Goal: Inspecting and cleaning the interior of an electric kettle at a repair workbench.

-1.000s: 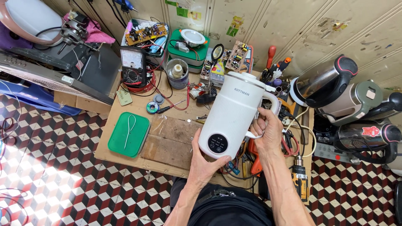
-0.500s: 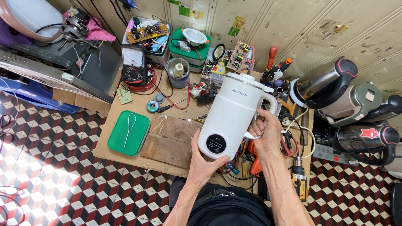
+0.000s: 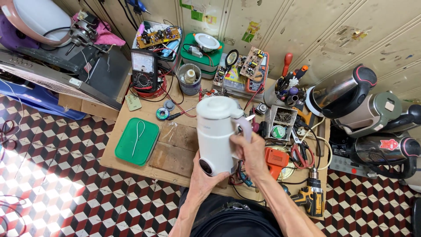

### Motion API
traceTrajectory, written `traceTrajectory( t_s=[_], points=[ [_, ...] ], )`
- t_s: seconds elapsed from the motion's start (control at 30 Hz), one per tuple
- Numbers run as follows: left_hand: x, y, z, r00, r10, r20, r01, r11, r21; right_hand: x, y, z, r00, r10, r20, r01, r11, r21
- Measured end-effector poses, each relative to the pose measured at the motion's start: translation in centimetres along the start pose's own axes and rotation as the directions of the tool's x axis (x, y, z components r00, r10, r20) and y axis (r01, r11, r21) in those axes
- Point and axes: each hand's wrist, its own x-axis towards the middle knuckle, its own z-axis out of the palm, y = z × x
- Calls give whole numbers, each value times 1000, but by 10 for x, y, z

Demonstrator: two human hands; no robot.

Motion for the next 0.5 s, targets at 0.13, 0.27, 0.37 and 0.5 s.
traceTrajectory(
  t_s=[0.13, 0.27, 0.37, 0.5],
  points=[
    [6, -20, -16, 976, -188, -106, 201, 970, 133, -9, 25, 25, 988, 87, 130, -47, 958, -281],
    [13, -25, -18, 943, -185, -277, 252, 941, 226, -6, 44, 33, 954, 144, 263, -40, 930, -366],
    [22, -40, -17, 939, -128, -320, 200, 959, 203, -7, 61, 28, 907, 131, 399, 109, 844, -525],
    [29, -80, -8, 927, 75, -368, 109, 884, 455, -7, 73, 8, 886, 222, 407, 53, 824, -564]
  ],
)
